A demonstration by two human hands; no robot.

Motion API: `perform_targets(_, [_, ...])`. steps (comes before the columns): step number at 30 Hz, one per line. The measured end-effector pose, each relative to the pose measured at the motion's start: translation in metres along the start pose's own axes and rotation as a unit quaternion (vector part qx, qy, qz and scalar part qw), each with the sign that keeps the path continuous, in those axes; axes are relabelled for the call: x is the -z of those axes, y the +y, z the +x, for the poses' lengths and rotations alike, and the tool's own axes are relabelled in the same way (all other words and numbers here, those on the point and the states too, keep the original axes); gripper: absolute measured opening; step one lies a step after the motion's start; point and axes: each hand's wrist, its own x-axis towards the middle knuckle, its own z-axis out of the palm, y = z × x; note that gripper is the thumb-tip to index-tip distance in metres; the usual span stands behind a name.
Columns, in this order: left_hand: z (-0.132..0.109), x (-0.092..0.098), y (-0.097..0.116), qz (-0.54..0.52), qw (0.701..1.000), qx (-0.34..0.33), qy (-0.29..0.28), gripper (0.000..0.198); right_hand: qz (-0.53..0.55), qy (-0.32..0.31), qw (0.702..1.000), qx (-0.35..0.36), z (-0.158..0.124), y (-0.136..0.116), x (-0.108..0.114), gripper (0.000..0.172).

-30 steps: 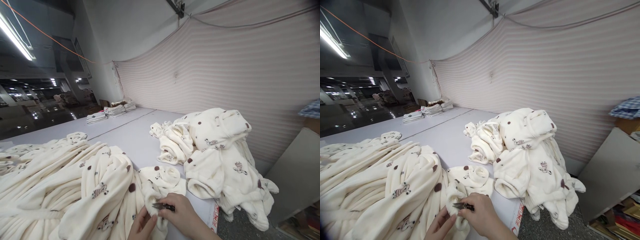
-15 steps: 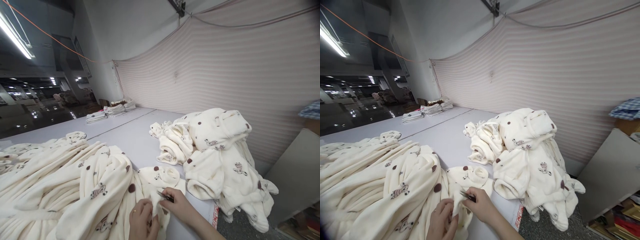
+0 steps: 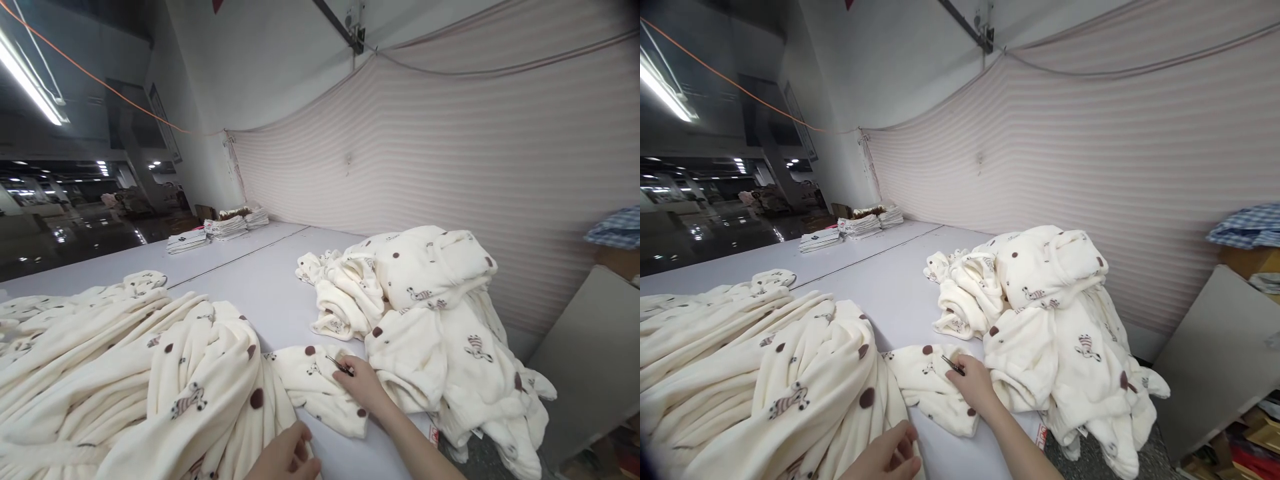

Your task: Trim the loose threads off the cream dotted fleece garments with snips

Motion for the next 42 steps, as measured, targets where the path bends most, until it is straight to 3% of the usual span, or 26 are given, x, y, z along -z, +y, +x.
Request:
perform_targets(3, [0.021,-0.018,0.002,-0.138,0.978,-0.044,0.151,0.045,0.051,-0.024,0.998,0.021,-0.022,-0.008,-0.007,0.011])
perform_targets(5, [0.034,-0.030,0.000,-0.210,0.952,-0.049,0.217,0.047,0.090,-0.051,0.994,0.026,-0.039,-0.014,-0.011,0.018])
perform_targets(10, [0.047,-0.046,-0.005,-0.220,0.939,-0.070,0.256,0.040,0.157,-0.070,0.985,0.010,-0.064,-0.017,-0.017,0.031])
perform_targets(16, [0.037,-0.047,-0.010,-0.199,0.927,-0.097,0.303,0.046,0.173,-0.033,0.984,-0.003,-0.056,-0.012,-0.012,0.034])
perform_targets(20, [0.033,-0.042,-0.010,-0.127,0.925,-0.088,0.348,0.033,0.159,-0.015,0.987,0.000,-0.052,-0.021,-0.012,0.033])
perform_targets(25, [0.035,-0.034,-0.013,-0.209,0.934,-0.080,0.278,0.033,0.158,-0.014,0.987,0.018,-0.044,-0.039,-0.009,0.030])
perform_targets(28, [0.034,-0.028,-0.014,-0.297,0.927,-0.036,0.226,0.040,0.151,-0.023,0.988,0.024,-0.040,-0.045,-0.008,0.024])
perform_targets(31, [0.030,-0.019,-0.015,-0.466,0.872,0.007,0.148,0.041,0.126,-0.039,0.991,0.033,-0.043,-0.047,-0.009,0.011])
perform_targets(33, [0.028,-0.015,-0.017,-0.563,0.822,-0.004,0.091,0.045,0.082,-0.060,0.994,0.047,-0.049,-0.047,-0.009,0.014])
perform_targets(35, [0.027,-0.012,-0.018,-0.605,0.793,-0.020,0.061,0.044,0.029,-0.077,0.995,0.064,-0.054,-0.048,-0.008,0.020])
perform_targets(38, [0.027,-0.013,-0.020,-0.635,0.771,-0.018,0.037,0.038,-0.030,-0.070,0.994,0.083,-0.058,-0.052,-0.008,0.021])
perform_targets(42, [0.026,-0.012,-0.017,-0.645,0.763,-0.033,0.018,0.030,-0.071,-0.063,0.991,0.093,-0.055,-0.058,-0.011,0.019])
